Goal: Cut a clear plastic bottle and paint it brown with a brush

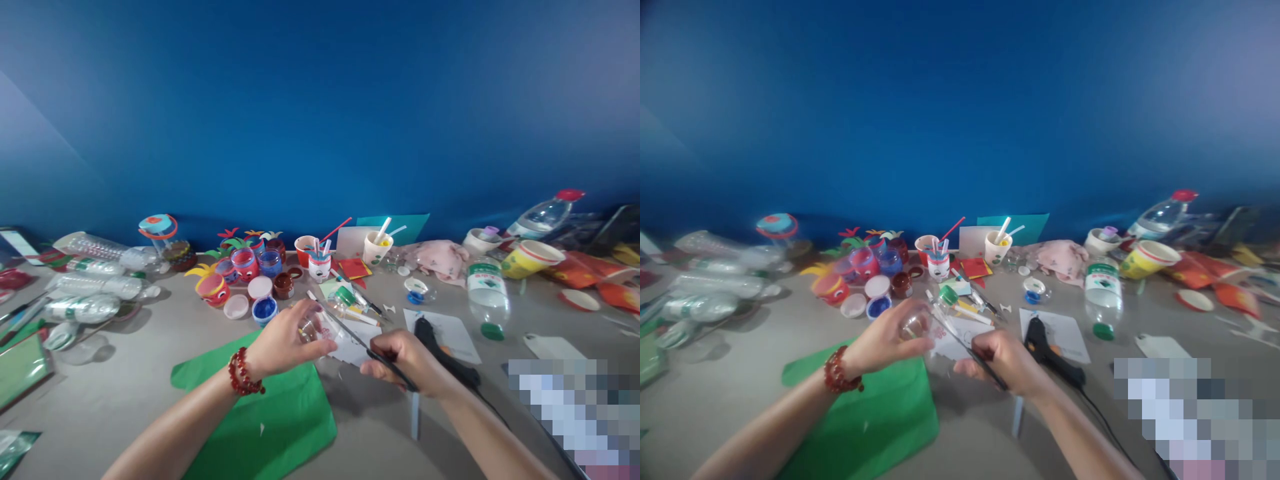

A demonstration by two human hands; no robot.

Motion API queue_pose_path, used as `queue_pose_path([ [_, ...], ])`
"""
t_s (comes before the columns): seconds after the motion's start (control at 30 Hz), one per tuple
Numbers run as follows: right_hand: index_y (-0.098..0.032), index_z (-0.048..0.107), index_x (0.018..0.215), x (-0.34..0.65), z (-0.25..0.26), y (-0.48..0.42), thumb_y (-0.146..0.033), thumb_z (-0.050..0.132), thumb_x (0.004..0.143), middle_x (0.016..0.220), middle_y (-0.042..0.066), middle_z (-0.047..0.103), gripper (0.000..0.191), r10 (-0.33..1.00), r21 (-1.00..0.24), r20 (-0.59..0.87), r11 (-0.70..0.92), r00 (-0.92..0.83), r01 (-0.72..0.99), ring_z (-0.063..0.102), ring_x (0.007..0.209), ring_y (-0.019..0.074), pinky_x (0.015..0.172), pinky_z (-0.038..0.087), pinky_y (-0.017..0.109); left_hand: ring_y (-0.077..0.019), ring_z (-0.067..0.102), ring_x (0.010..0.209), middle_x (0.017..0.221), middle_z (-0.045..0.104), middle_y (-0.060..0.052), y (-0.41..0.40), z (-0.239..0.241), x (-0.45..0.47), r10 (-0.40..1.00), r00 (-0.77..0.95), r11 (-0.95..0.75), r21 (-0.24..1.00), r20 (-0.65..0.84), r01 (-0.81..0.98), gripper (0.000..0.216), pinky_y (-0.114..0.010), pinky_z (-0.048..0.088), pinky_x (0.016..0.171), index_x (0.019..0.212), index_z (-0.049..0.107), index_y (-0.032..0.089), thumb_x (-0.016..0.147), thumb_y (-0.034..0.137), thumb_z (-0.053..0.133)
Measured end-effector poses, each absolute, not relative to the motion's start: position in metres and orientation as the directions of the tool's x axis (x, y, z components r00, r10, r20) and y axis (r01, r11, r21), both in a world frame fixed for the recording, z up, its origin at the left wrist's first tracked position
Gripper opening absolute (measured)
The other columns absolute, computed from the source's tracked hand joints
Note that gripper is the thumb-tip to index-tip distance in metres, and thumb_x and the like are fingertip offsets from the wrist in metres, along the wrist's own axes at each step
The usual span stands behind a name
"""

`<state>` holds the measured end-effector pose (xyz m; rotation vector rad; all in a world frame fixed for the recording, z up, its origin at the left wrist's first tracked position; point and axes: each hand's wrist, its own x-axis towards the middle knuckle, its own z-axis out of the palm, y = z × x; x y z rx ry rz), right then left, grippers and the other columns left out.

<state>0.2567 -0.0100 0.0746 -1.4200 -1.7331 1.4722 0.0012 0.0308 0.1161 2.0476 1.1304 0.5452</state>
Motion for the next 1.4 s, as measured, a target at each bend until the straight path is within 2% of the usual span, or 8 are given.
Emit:
queue_pose_path([
  [0.13,-0.022,0.035,0.052,0.256,0.075,-0.011,-0.067,0.072,0.070,0.042,-0.007,0.033,0.061,0.895,-0.906,-0.259,-0.096,-0.362,0.412,0.031,0.041,0.0071,0.038,0.019,0.021,-0.0225,0.071,0.085,0.100,0.073,-0.006,0.031,0.117,-0.001,0.849,0.527,-0.368,0.751,0.032,0.548,0.055,-0.034,0.054,0.075,0.120,0.053,0.019,0.079,0.052,0.070],
  [0.33,-0.021,0.030,0.053,0.254,0.081,-0.011,-0.067,0.068,0.074,0.054,-0.006,0.024,0.063,0.929,-0.827,-0.148,0.070,-0.338,0.557,0.022,0.052,0.0075,0.045,0.016,0.024,-0.0241,0.071,0.087,0.099,0.073,-0.005,0.032,0.119,-0.004,0.858,0.512,-0.394,0.686,0.037,0.611,0.058,-0.034,0.053,0.074,0.122,0.051,0.021,0.077,0.050,0.071],
  [0.57,-0.022,0.029,0.050,0.249,0.085,-0.012,-0.071,0.073,0.065,0.049,-0.007,0.024,0.068,0.924,-0.833,-0.186,0.031,-0.333,0.553,0.024,0.051,0.0081,0.045,0.017,0.023,-0.0250,0.070,0.087,0.100,0.072,-0.005,0.030,0.121,-0.008,0.846,0.531,-0.435,0.622,0.035,0.651,0.062,-0.035,0.052,0.075,0.126,0.047,0.021,0.077,0.052,0.069],
  [0.83,-0.022,0.029,0.049,0.247,0.082,-0.011,-0.067,0.074,0.067,0.049,-0.007,0.024,0.066,0.922,-0.837,-0.146,0.078,-0.359,0.541,0.023,0.050,0.0082,0.045,0.016,0.023,-0.0277,0.070,0.089,0.100,0.071,-0.008,0.026,0.120,-0.010,0.844,0.534,-0.467,0.540,0.039,0.700,0.067,-0.037,0.053,0.076,0.129,0.047,0.018,0.077,0.054,0.068],
  [1.13,-0.022,0.029,0.050,0.244,0.079,-0.011,-0.072,0.071,0.068,0.050,-0.007,0.023,0.068,0.919,-0.862,-0.123,0.089,-0.375,0.499,0.022,0.051,0.0085,0.045,0.015,0.023,-0.0275,0.071,0.086,0.098,0.072,-0.009,0.024,0.117,-0.008,0.848,0.528,-0.466,0.542,0.047,0.699,0.068,-0.037,0.054,0.075,0.129,0.045,0.017,0.078,0.055,0.067],
  [1.4,-0.021,0.027,0.050,0.247,0.082,-0.010,-0.075,0.067,0.070,0.054,-0.006,0.023,0.070,0.933,-0.789,-0.081,0.155,-0.351,0.595,0.022,0.052,0.0087,0.047,0.016,0.024,-0.0271,0.071,0.089,0.100,0.072,-0.008,0.027,0.115,-0.007,0.850,0.524,-0.467,0.548,0.061,0.694,0.068,-0.037,0.054,0.078,0.130,0.046,0.019,0.076,0.055,0.069],
])
